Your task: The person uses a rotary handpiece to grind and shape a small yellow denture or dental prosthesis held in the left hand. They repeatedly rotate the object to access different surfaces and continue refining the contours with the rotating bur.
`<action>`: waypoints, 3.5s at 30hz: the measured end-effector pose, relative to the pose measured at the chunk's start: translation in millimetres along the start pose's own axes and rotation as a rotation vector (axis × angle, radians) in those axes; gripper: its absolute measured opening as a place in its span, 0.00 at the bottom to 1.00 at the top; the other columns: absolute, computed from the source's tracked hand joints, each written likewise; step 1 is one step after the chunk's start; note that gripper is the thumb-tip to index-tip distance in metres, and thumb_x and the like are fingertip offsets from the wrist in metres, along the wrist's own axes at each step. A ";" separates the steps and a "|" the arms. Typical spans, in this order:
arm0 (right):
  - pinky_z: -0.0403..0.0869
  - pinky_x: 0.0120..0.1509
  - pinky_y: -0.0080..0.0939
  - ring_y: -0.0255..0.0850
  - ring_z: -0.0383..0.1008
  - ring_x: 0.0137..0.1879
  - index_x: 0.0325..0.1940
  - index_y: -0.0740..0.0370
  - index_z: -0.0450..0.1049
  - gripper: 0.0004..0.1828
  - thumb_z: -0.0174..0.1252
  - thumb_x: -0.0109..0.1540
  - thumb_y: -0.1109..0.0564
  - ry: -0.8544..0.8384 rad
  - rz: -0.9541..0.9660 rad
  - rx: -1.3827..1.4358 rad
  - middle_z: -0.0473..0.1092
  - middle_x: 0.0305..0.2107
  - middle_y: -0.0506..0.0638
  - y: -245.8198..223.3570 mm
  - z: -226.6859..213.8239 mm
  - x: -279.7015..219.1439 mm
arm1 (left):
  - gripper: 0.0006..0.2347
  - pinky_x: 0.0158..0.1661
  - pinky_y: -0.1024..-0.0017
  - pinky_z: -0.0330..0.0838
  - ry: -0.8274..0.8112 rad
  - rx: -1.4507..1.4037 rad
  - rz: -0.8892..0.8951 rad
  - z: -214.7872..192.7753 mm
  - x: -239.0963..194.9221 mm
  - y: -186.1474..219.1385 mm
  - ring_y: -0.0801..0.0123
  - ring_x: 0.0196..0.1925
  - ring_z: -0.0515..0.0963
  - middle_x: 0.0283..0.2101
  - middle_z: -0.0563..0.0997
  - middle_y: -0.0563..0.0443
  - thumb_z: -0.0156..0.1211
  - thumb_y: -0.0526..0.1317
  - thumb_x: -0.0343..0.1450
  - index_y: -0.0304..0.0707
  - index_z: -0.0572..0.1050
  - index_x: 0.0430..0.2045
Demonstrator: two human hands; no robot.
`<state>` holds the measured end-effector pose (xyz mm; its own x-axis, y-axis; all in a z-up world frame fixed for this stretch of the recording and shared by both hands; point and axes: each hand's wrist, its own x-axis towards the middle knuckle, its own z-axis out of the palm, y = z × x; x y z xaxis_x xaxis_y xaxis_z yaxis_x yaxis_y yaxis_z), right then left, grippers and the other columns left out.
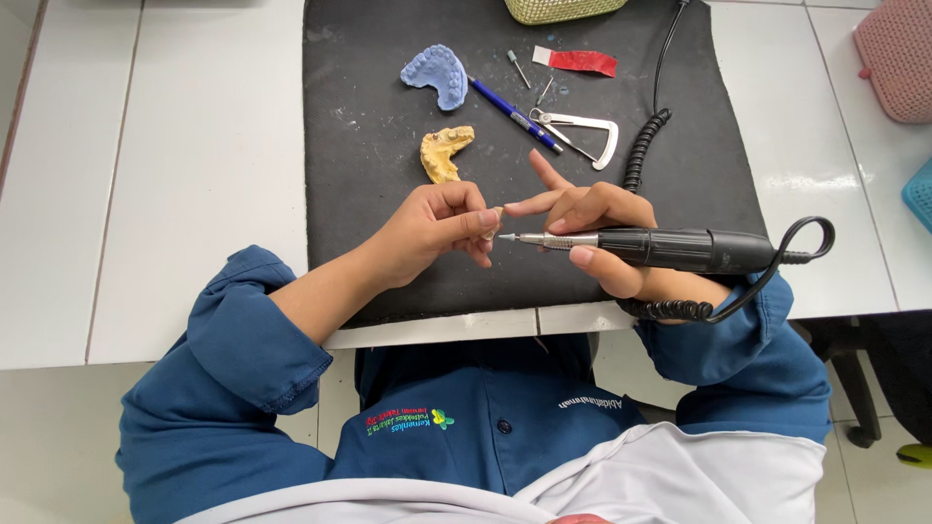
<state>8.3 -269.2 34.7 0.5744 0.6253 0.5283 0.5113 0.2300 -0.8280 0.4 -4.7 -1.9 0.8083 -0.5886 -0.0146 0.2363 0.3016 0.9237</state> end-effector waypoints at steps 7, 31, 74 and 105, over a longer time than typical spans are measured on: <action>0.37 0.90 0.74 0.62 0.77 0.64 0.41 0.61 0.68 0.08 0.54 0.65 0.54 -0.013 -0.001 -0.016 0.72 0.31 0.56 3.2 -2.0 0.5 | 0.10 0.36 0.71 0.84 0.044 0.001 -0.039 3.2 3.0 3.0 0.73 0.32 0.82 0.29 0.79 0.50 0.62 0.44 0.73 0.37 0.75 0.29; 0.38 0.89 0.74 0.61 0.78 0.62 0.40 0.62 0.69 0.07 0.55 0.63 0.56 -0.007 -0.047 -0.091 0.73 0.30 0.56 19.0 -3.3 -4.0 | 0.10 0.37 0.71 0.85 0.050 -0.008 -0.046 0.0 3.1 -0.2 0.74 0.32 0.81 0.29 0.78 0.50 0.62 0.43 0.74 0.37 0.74 0.29; 0.39 0.87 0.73 0.61 0.74 0.67 0.42 0.63 0.70 0.06 0.57 0.62 0.60 -0.016 -0.112 -0.128 0.73 0.32 0.58 19.3 0.6 -6.4 | 0.07 0.48 0.67 0.86 0.001 0.103 0.125 -1.7 0.2 0.0 0.72 0.42 0.84 0.37 0.81 0.51 0.61 0.40 0.76 0.36 0.75 0.40; 0.38 0.88 0.77 0.65 0.73 0.66 0.45 0.64 0.70 0.09 0.55 0.61 0.63 0.051 -0.183 -0.165 0.71 0.31 0.58 16.7 6.1 -7.0 | 0.08 0.51 0.64 0.85 0.035 0.020 0.174 -0.4 0.9 -1.0 0.68 0.46 0.84 0.43 0.81 0.50 0.62 0.36 0.75 0.36 0.76 0.45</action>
<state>8.9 -265.1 16.1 0.4917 0.5453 0.6789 0.7050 0.2083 -0.6779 1.1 -5.2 -3.0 0.8546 -0.5019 0.1332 0.0808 0.3818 0.9207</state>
